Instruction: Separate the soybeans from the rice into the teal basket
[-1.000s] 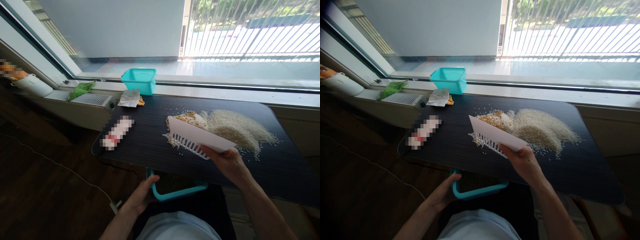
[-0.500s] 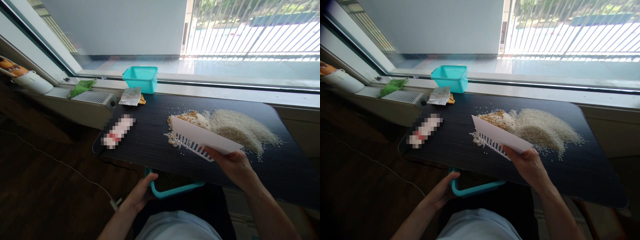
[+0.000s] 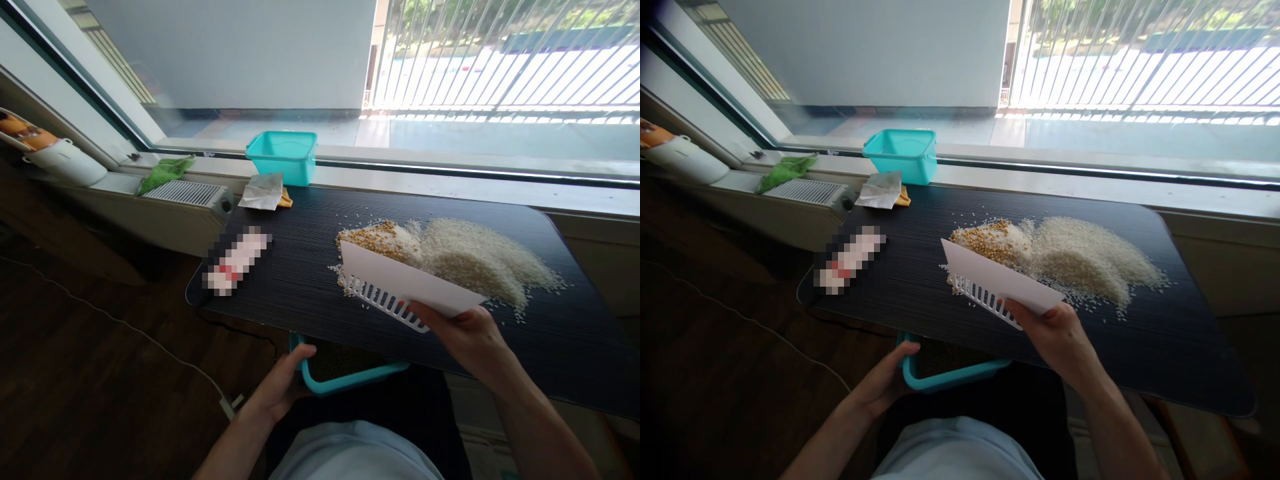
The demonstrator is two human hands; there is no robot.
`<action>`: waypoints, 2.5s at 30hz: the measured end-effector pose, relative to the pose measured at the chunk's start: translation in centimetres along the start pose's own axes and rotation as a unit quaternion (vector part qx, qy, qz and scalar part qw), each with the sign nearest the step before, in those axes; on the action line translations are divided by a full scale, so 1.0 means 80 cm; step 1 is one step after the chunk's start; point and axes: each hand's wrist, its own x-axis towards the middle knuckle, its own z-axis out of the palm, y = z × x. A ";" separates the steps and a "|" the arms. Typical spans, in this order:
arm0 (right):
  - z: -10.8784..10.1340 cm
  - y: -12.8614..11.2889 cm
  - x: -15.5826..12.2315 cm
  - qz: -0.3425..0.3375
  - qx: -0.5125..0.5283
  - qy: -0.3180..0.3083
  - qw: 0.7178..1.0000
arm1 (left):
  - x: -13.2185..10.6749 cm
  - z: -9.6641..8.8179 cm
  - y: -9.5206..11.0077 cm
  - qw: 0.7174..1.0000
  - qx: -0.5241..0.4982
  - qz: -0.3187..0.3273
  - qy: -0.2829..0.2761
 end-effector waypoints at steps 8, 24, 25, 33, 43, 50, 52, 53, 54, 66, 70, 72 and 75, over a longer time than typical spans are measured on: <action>0.010 -0.004 0.016 -0.027 -0.012 -0.020 0.999 | -0.002 0.002 0.002 1.000 -0.006 0.000 0.007; 0.021 -0.007 0.012 -0.052 0.013 -0.087 0.995 | -0.003 -0.005 0.004 1.000 0.009 0.015 -0.001; 0.025 -0.004 0.010 -0.058 0.012 -0.102 0.993 | -0.003 -0.005 0.004 1.000 0.009 0.018 -0.001; 0.034 0.014 -0.020 -0.047 0.001 -0.236 0.971 | -0.011 -0.005 0.009 1.000 0.004 0.030 -0.008; 0.017 0.002 -0.029 0.011 0.037 0.015 0.999 | -0.006 -0.005 0.006 1.000 0.014 0.022 0.010; 0.045 0.027 -0.023 0.043 0.102 0.029 0.993 | -0.002 -0.003 0.003 1.000 0.007 0.014 0.017; 0.047 0.034 -0.022 0.049 0.103 0.044 0.993 | -0.003 -0.003 0.003 1.000 0.007 0.014 0.018; 0.045 0.037 -0.022 0.054 0.101 0.061 0.992 | -0.004 -0.003 0.003 1.000 0.008 0.015 0.019; 0.042 0.039 -0.022 0.060 0.099 0.083 0.990 | -0.004 -0.003 0.003 1.000 0.010 0.016 0.021; 0.001 0.036 -0.010 0.049 0.038 0.183 0.981 | -0.004 0.002 0.001 1.000 0.024 0.005 0.018; 0.018 0.017 0.006 0.051 0.049 0.131 0.989 | -0.005 0.002 0.001 1.000 0.020 0.007 0.020; 0.020 0.013 0.011 0.056 0.057 0.112 0.991 | -0.006 0.001 0.001 1.000 0.017 0.009 0.016; 0.016 0.012 0.011 0.057 0.060 0.069 0.994 | -0.007 0.000 0.001 1.000 0.015 0.009 0.009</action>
